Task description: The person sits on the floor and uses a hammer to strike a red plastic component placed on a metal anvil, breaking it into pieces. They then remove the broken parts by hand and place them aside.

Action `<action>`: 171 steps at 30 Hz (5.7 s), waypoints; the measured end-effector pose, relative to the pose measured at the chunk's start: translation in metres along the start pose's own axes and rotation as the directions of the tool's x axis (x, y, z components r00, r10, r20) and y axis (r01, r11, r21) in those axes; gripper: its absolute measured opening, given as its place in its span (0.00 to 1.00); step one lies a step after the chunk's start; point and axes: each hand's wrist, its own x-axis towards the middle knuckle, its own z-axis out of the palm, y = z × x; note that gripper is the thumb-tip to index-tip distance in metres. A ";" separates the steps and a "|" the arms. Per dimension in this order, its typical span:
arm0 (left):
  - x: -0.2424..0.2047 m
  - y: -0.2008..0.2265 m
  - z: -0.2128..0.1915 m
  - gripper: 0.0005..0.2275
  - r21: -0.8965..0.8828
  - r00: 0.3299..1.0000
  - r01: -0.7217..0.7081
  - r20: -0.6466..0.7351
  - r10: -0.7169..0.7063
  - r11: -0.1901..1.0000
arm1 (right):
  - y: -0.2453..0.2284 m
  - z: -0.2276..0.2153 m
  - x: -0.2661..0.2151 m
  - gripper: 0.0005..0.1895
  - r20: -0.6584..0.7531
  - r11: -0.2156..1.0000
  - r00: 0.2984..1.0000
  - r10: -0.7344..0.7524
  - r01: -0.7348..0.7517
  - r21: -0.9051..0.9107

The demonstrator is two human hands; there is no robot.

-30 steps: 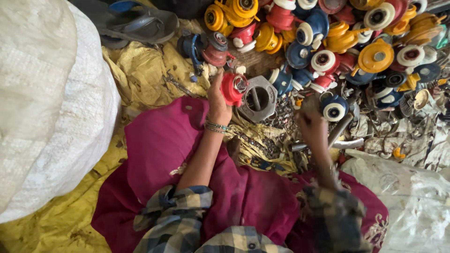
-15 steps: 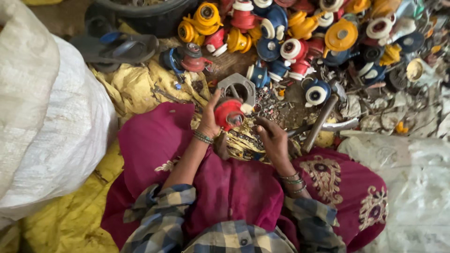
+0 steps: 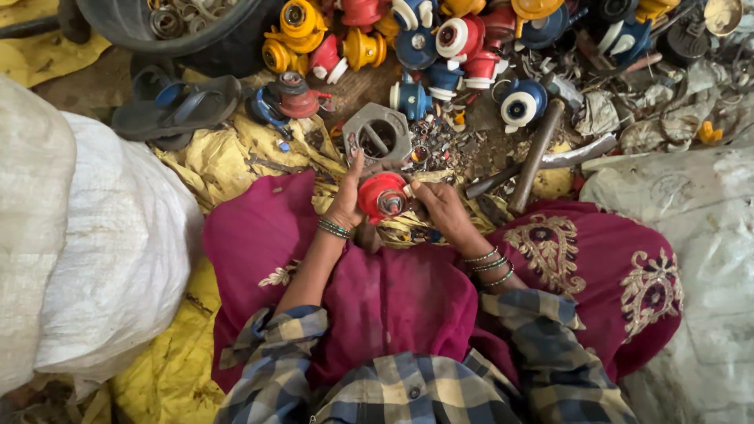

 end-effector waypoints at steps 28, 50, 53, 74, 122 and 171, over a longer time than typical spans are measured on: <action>0.001 -0.010 0.008 0.29 -0.125 0.939 -0.153 -0.328 0.105 0.980 | -0.005 0.003 0.003 0.22 0.076 0.933 0.995 0.061 -0.084 0.350; -0.002 0.028 0.039 0.13 0.677 0.719 -0.323 -0.278 0.637 0.661 | 0.018 0.000 0.023 0.10 -0.226 0.972 0.961 -0.160 0.114 -0.204; 0.000 0.042 0.052 0.13 0.929 0.552 -0.320 0.025 0.833 0.184 | 0.024 -0.008 0.030 0.10 -0.300 0.988 0.943 -0.146 0.123 -0.094; 0.020 0.003 0.039 0.17 0.833 0.690 -0.010 0.405 0.599 -0.553 | 0.026 -0.010 0.036 0.09 -0.315 0.986 0.934 -0.166 0.151 -0.073; 0.035 0.036 -0.074 0.20 -0.222 0.600 -0.622 -0.751 0.276 0.751 | -0.243 0.060 0.099 0.29 0.147 0.636 0.943 -0.299 0.312 -0.706; 0.013 0.019 -0.086 0.17 0.450 0.585 -0.278 -0.622 0.521 0.849 | 0.109 -0.183 0.061 0.29 -0.689 0.992 0.714 -0.125 0.112 -0.063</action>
